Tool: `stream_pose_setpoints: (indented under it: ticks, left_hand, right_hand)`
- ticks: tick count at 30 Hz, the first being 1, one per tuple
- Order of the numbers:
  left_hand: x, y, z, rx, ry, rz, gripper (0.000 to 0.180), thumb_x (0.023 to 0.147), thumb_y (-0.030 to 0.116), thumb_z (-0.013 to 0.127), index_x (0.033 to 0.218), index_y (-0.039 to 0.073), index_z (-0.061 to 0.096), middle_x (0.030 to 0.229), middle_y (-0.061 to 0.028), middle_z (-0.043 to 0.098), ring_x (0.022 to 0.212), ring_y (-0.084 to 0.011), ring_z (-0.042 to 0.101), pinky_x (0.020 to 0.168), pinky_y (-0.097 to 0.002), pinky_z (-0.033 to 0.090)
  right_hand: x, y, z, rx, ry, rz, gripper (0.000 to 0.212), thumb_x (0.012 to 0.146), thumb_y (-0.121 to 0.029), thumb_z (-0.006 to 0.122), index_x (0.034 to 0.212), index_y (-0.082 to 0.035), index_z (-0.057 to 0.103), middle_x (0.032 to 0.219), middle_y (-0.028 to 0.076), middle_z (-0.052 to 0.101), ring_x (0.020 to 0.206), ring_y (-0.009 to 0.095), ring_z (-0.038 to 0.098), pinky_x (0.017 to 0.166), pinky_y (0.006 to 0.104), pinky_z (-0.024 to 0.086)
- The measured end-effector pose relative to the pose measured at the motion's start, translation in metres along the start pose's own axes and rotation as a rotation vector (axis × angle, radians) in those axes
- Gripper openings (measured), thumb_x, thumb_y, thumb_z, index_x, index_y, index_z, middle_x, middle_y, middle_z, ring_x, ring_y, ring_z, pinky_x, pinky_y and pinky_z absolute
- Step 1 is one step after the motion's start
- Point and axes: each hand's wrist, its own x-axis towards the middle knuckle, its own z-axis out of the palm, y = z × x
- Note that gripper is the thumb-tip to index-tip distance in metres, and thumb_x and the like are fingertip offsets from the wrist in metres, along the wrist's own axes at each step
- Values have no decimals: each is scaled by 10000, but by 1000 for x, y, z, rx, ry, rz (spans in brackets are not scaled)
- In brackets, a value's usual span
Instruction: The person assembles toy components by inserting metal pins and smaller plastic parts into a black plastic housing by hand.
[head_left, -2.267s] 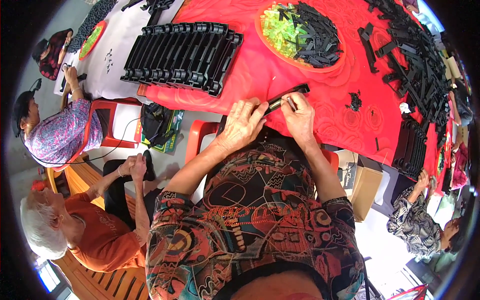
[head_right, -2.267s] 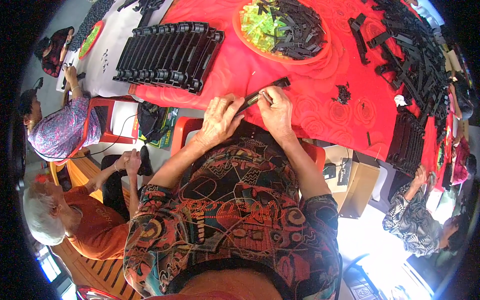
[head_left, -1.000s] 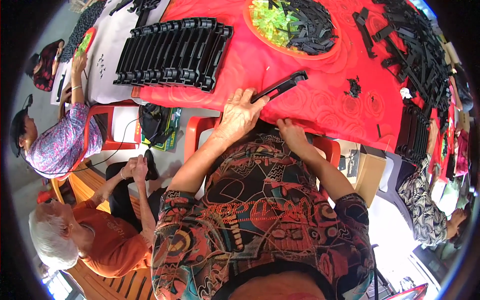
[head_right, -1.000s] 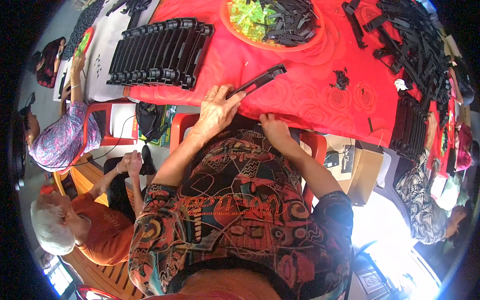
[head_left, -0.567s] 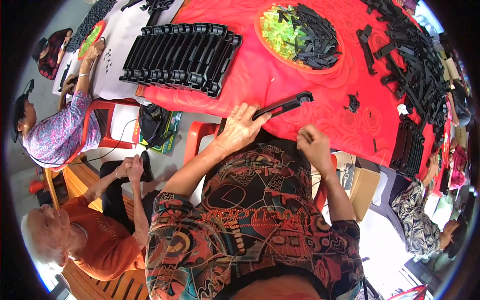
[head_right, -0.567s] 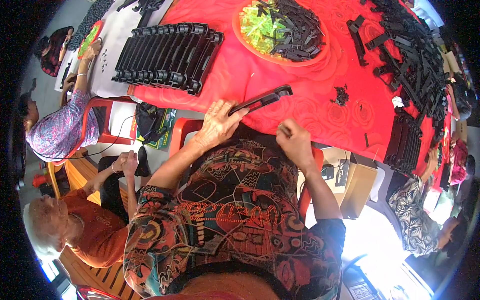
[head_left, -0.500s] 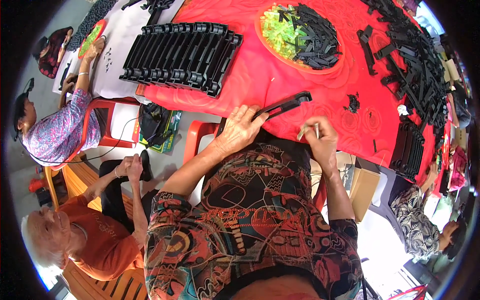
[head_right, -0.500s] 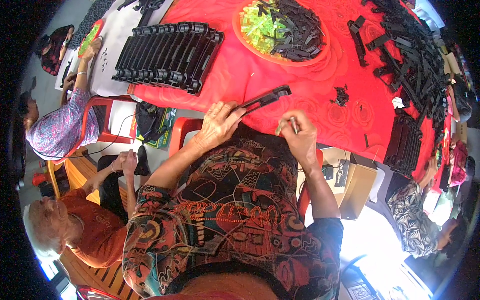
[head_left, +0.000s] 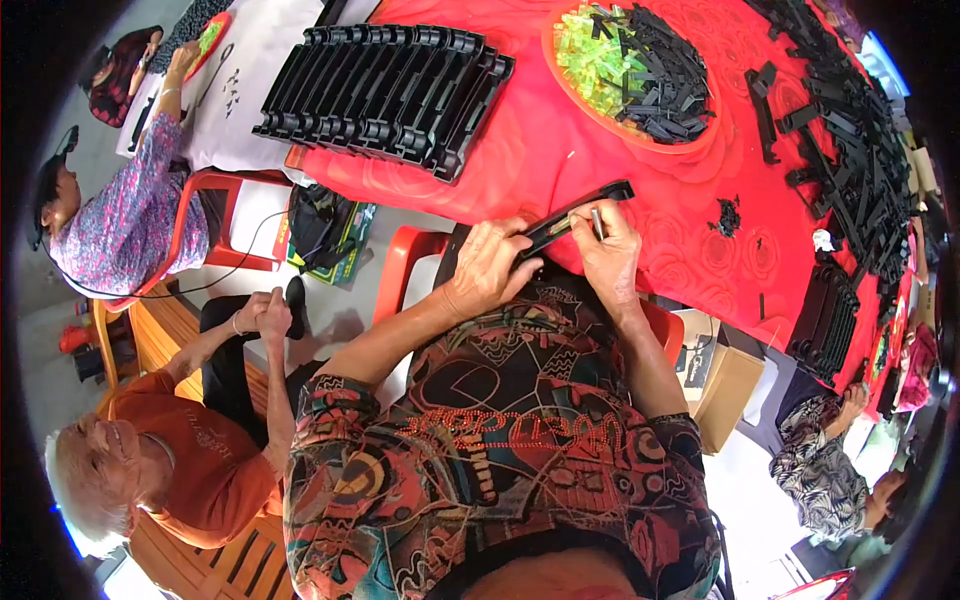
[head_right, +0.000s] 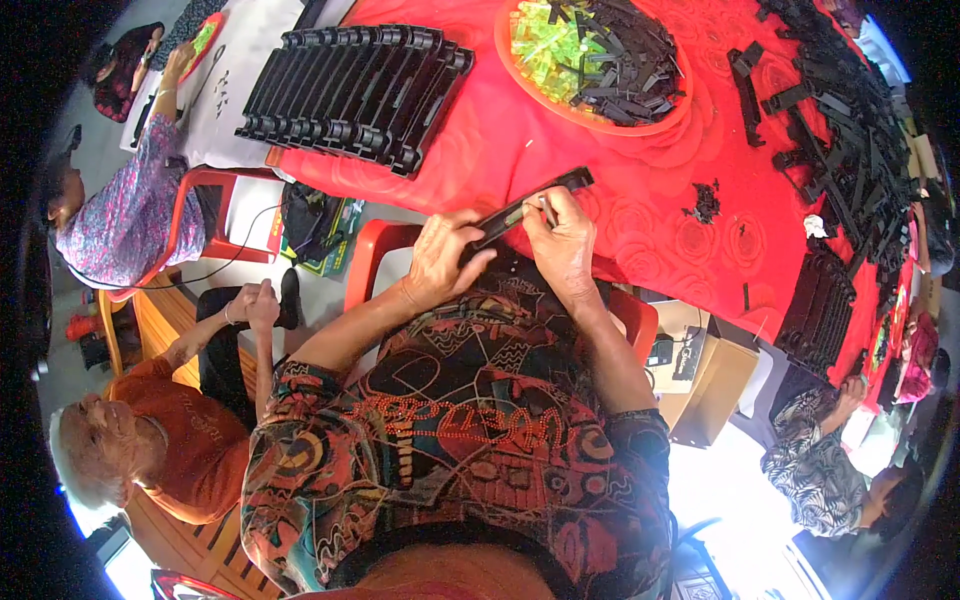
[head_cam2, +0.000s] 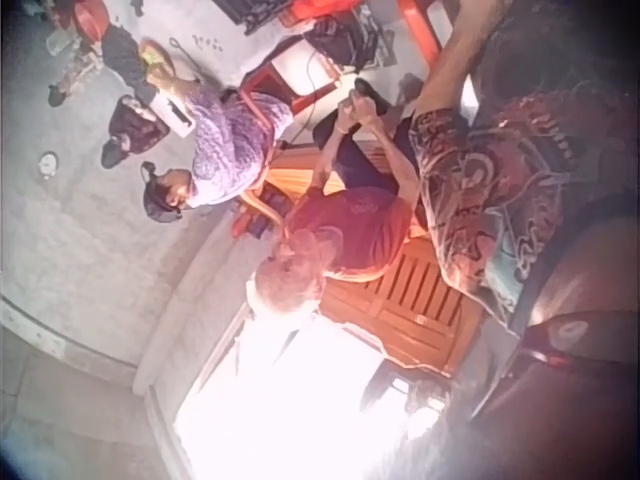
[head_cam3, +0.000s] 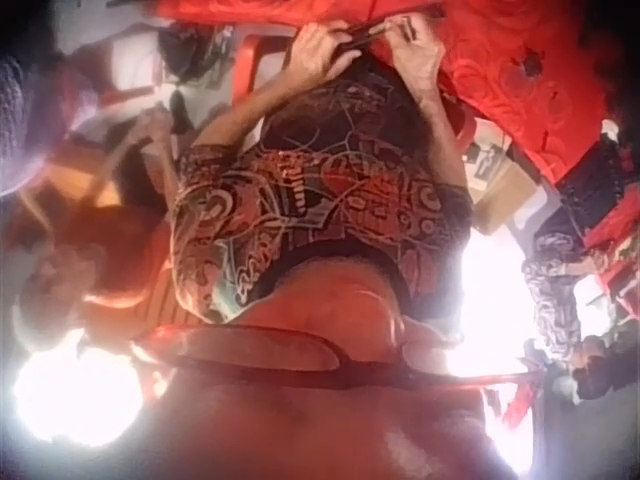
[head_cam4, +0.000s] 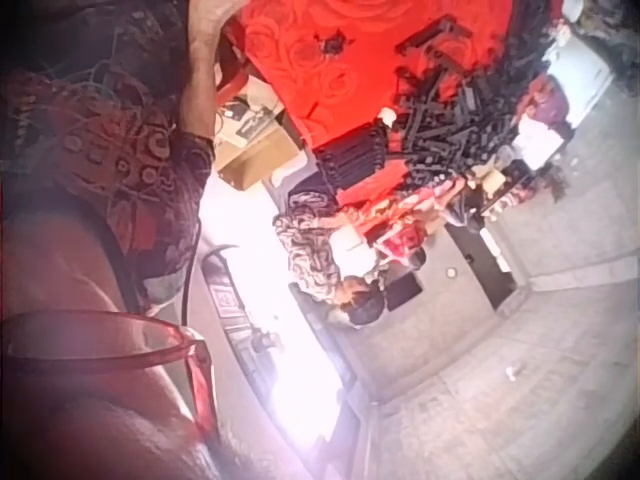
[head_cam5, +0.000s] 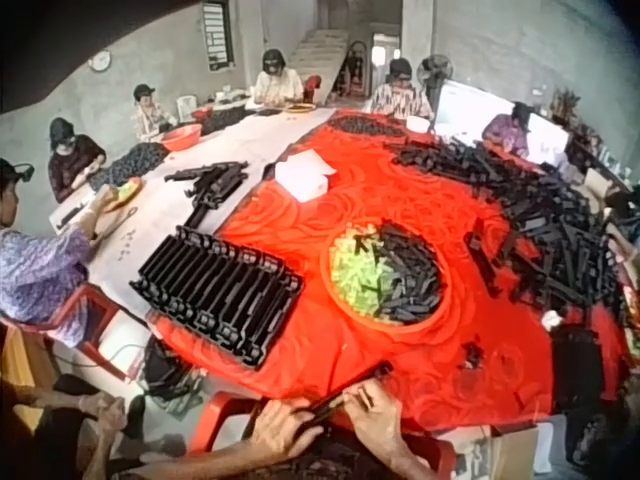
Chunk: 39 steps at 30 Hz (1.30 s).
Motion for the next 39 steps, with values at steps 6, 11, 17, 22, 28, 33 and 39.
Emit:
stream_pose_setpoints:
  ticks: [6,11,17,22,28,33,39]
  left_hand:
    - [-17,15,9,-694,126,-1043,362,724,85,686,965,7,427,931,-93,527,841,-185,523,748,-290,438]
    - [-15,4,9,-1470,1,-1229,285,761,110,648,1007,4,549,853,-57,614,734,-123,576,667,-259,476]
    - [-9,0,13,-1627,-232,-1312,375,751,126,633,1100,28,535,922,-28,596,780,-97,535,608,-215,419]
    - [-11,-2,15,-1709,-216,-1362,382,732,144,649,1086,33,560,877,-6,575,757,-90,503,597,-231,401]
    - [-10,-1,16,-1699,-224,-1358,376,736,163,646,1078,26,568,880,-8,576,752,-91,505,591,-226,402]
    - [-11,1,15,-1683,-227,-1384,394,753,157,620,1107,6,538,906,-29,567,749,-93,490,582,-211,395]
    - [-14,-1,20,-1728,-208,-1369,387,751,142,622,1103,4,540,905,-20,562,737,-87,489,574,-207,396]
  right_hand:
    - [-10,8,4,69,47,69,105,744,13,601,726,-16,502,597,-12,477,569,29,370,509,208,353]
    - [-17,10,8,42,140,23,95,722,37,595,736,-5,511,641,26,505,575,80,439,534,235,389]
    - [-22,13,5,-283,118,-282,85,719,-20,589,797,-9,559,906,110,525,672,254,577,585,340,473]
    - [-27,5,-2,-559,29,-428,136,717,-70,618,838,-26,574,907,98,532,611,235,589,509,328,486]
    - [-27,11,-15,-538,-15,-588,229,704,-92,625,918,-26,575,986,108,545,575,228,590,489,317,490]
    - [-29,-4,-21,-661,-282,-566,300,649,-70,610,944,-29,565,1007,116,549,608,221,601,520,329,499]
    - [-32,-12,-19,-769,-370,-416,320,677,-44,559,997,-52,569,1041,99,555,645,271,607,557,361,508]
